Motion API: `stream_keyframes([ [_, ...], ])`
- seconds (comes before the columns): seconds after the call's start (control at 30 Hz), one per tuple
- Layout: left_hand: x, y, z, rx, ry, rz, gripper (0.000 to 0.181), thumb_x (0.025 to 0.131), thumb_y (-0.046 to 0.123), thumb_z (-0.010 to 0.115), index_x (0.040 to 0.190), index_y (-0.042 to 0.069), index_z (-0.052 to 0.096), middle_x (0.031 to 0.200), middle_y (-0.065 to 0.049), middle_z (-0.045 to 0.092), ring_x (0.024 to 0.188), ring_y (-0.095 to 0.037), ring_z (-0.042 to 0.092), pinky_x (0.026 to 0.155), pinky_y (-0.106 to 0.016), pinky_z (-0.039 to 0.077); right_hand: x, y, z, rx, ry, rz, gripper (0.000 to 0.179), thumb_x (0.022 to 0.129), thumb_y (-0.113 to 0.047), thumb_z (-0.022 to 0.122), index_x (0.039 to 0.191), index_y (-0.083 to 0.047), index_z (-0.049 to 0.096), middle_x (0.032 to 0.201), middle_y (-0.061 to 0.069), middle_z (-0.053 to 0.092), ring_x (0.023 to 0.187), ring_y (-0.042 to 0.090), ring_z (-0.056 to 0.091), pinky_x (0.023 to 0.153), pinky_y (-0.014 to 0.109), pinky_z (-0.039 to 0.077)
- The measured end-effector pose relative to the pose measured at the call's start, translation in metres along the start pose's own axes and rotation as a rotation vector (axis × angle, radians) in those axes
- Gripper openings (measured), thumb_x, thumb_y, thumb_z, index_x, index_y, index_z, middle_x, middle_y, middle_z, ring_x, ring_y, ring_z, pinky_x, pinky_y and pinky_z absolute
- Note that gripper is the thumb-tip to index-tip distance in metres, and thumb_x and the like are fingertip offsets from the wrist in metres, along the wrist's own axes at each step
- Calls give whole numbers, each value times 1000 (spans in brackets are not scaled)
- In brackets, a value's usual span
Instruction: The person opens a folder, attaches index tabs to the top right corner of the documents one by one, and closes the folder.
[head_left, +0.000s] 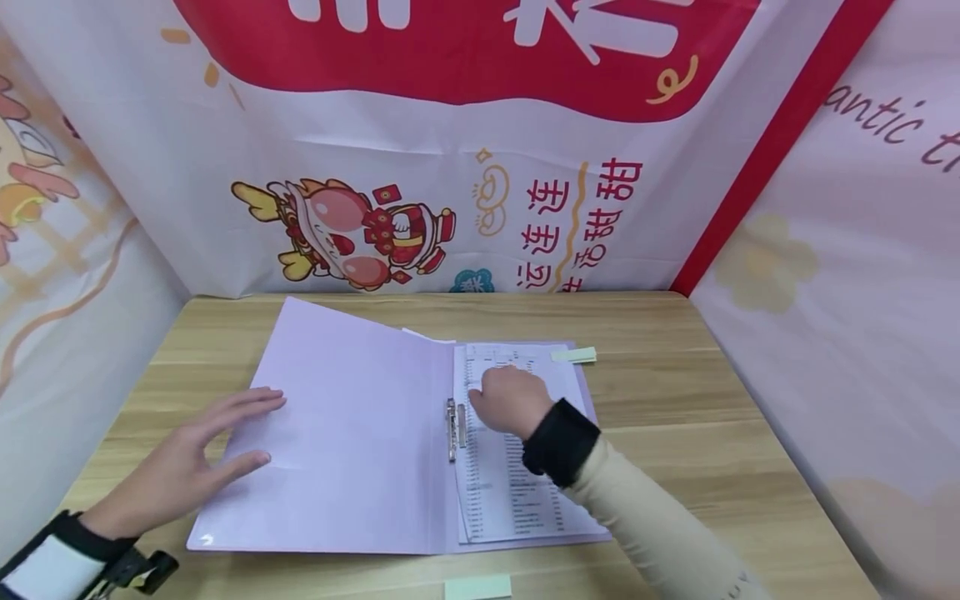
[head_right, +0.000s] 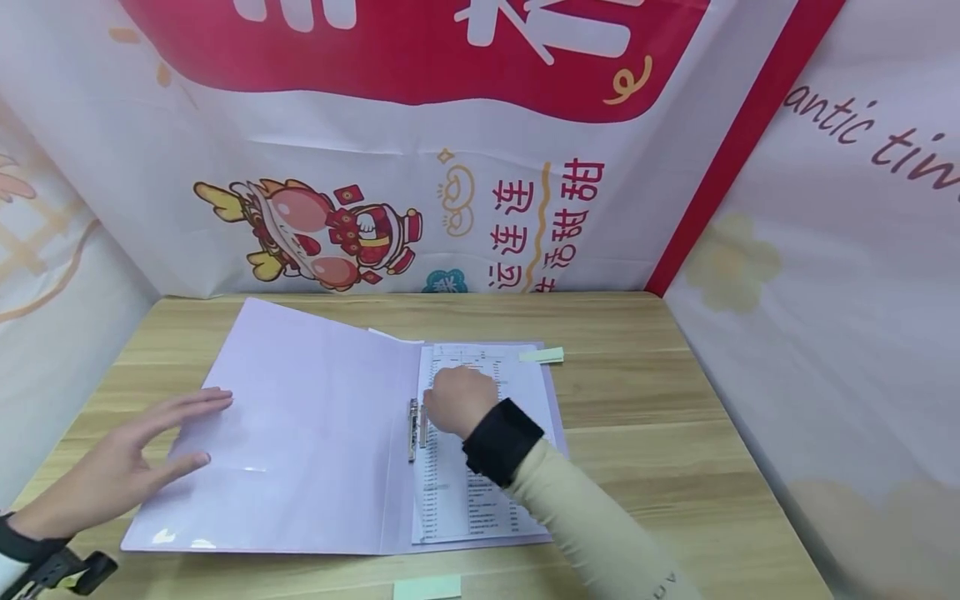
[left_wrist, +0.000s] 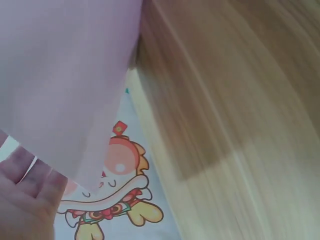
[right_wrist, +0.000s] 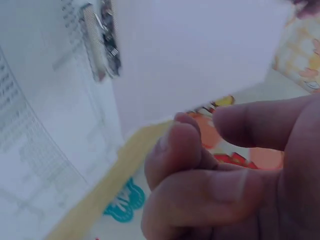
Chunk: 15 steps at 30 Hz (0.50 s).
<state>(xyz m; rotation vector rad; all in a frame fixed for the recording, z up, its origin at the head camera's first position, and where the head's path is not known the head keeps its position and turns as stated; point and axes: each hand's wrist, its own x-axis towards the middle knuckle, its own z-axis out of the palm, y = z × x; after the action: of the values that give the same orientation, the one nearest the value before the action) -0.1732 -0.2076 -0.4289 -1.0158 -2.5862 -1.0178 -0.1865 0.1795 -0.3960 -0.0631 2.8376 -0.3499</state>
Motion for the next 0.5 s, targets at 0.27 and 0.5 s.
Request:
stream_keyframes([
  [0.27,-5,-32,-18,12,138,-208,39,105,7,53,143,-1,53,142,-5,55,119,3,48,89,-11,39,37,-14,54,40,-50,111,52,101,-53,53,71,-12,64,59,2,53,52,19,54,48,30,38],
  [0.5,-35,-91,-10,236,-125,-464,65,103,34,61,138,-19,44,134,-48,41,118,-65,41,90,-76,36,50,-17,83,-76,8,132,55,95,-59,57,77,-8,70,69,6,59,55,19,57,49,31,45],
])
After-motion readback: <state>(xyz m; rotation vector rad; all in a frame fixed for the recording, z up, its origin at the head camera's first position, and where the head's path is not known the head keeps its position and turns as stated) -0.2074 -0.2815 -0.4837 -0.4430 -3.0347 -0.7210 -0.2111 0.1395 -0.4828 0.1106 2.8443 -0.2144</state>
